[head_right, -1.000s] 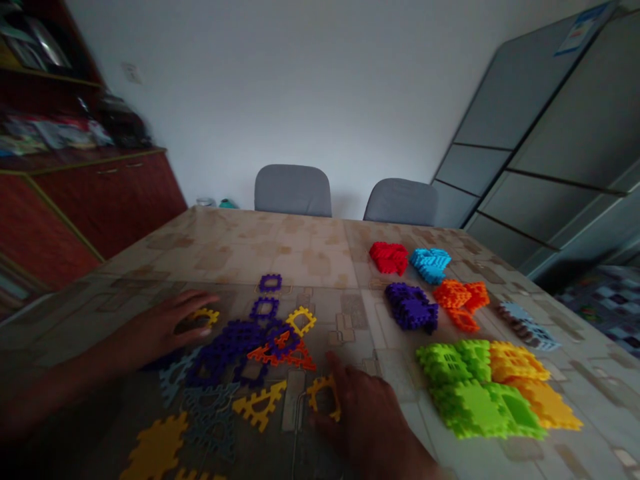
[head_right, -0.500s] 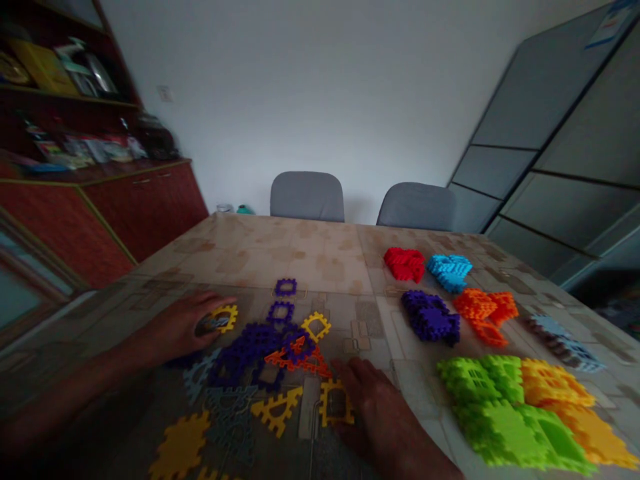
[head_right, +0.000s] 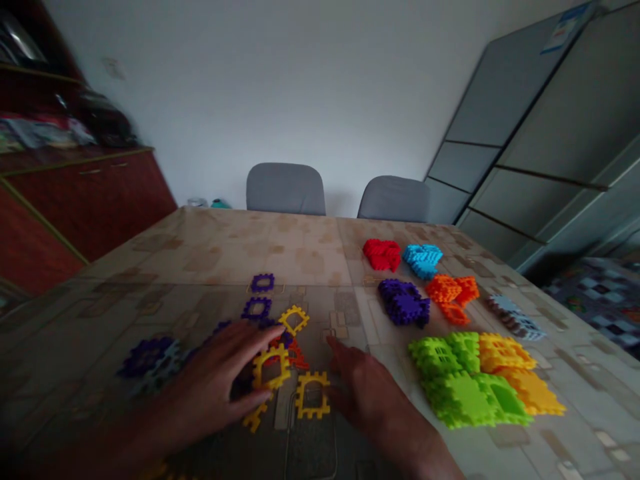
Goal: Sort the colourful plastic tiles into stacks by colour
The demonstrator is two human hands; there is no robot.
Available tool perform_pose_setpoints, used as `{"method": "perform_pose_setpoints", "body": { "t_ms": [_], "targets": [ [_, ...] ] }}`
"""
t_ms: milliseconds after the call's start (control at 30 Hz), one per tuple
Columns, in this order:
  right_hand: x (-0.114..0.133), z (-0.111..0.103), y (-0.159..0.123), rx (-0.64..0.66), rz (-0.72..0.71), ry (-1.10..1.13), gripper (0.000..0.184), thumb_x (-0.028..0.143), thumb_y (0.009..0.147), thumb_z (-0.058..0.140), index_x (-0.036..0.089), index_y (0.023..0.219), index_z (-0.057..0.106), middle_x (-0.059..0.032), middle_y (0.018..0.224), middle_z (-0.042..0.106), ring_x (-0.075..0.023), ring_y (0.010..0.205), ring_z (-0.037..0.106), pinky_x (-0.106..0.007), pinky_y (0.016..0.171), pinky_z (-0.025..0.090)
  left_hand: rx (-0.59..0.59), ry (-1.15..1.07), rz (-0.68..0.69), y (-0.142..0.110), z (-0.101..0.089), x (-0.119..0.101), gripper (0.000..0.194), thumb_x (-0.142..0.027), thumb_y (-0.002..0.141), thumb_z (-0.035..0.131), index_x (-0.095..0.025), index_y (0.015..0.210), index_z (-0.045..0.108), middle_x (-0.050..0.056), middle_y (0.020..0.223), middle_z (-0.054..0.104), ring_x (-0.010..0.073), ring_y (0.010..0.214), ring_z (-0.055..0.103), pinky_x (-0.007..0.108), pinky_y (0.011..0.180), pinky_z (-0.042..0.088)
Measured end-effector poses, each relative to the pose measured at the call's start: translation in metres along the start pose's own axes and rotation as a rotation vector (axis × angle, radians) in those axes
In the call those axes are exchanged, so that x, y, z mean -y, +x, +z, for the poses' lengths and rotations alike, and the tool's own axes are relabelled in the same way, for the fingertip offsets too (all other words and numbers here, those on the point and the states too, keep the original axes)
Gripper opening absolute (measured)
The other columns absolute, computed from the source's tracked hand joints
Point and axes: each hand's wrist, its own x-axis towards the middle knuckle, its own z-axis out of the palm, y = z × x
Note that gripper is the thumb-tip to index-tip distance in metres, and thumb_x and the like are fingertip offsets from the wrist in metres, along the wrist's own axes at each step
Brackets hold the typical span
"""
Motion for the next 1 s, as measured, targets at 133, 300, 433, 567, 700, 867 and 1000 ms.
{"method": "perform_pose_setpoints", "body": {
  "t_ms": [133,300,433,567,700,867,1000],
  "targets": [
    [-0.011,0.001,0.008,-0.159,0.128,-0.086,0.048,0.015,0.097,0.039,0.008,0.140,0.060,-0.0184,0.107,0.078,-0.0279,0.091,0.077,-0.035,0.080,0.058,0.049,0.038,0.108,0.015,0.022,-0.038,0.100,-0.034,0.076,0.088,-0.027,0.155,0.028,0.011,0.124,0.068,0.0352,0.116,0.060,0.058,0.110,0.040],
    [-0.013,0.001,0.010,-0.188,0.149,-0.150,0.043,0.012,0.096,0.043,0.013,0.132,0.066,-0.0166,0.112,0.078,-0.0293,0.100,0.076,-0.039,0.088,0.058,0.153,0.066,0.126,0.024,0.036,-0.053,0.098,-0.041,0.076,0.089,-0.027,0.155,0.032,0.012,0.118,0.070,0.0362,0.114,0.062,0.063,0.111,0.038],
    [-0.009,0.001,0.007,-0.178,0.120,-0.137,0.042,0.011,0.096,0.044,0.015,0.131,0.067,-0.0154,0.115,0.077,-0.0290,0.102,0.076,-0.040,0.090,0.058,0.162,0.048,0.109,0.021,0.032,-0.048,0.098,-0.043,0.073,0.091,-0.027,0.153,0.036,0.012,0.128,0.068,0.0365,0.118,0.061,0.061,0.113,0.037],
    [-0.001,0.000,0.005,-0.163,0.060,-0.109,0.041,0.013,0.098,0.045,0.013,0.132,0.066,-0.0164,0.121,0.074,-0.0275,0.106,0.073,-0.041,0.095,0.056,0.112,0.043,0.061,0.029,0.015,-0.024,0.069,-0.029,0.084,0.080,-0.027,0.145,0.048,0.008,0.132,0.067,0.0318,0.123,0.060,0.051,0.112,0.042],
    [0.013,0.000,-0.001,-0.030,-0.119,-0.073,0.050,0.018,0.085,0.067,0.017,0.135,0.064,-0.0129,0.133,0.067,-0.0275,0.122,0.061,-0.040,0.105,0.049,0.058,0.077,-0.050,0.054,0.002,0.008,0.046,-0.016,0.092,0.063,-0.019,0.137,0.056,0.011,0.132,0.067,0.0290,0.122,0.061,0.045,0.107,0.046],
    [0.017,0.005,-0.004,0.096,-0.090,-0.073,0.062,0.021,0.074,0.080,0.020,0.134,0.064,-0.0111,0.137,0.061,-0.0297,0.126,0.054,-0.041,0.109,0.043,0.094,0.137,-0.125,0.077,0.013,0.019,0.054,-0.027,0.085,0.074,-0.016,0.135,0.058,0.015,0.122,0.070,0.0330,0.117,0.064,0.046,0.103,0.049],
    [0.013,0.013,0.002,0.073,-0.091,-0.134,0.053,0.017,0.072,0.076,0.018,0.124,0.066,-0.0100,0.127,0.063,-0.0293,0.118,0.055,-0.042,0.102,0.046,0.127,0.178,-0.162,0.088,0.027,0.010,0.057,-0.035,0.086,0.077,-0.014,0.136,0.056,0.014,0.120,0.068,0.0327,0.113,0.065,0.052,0.099,0.050]
  ]
}}
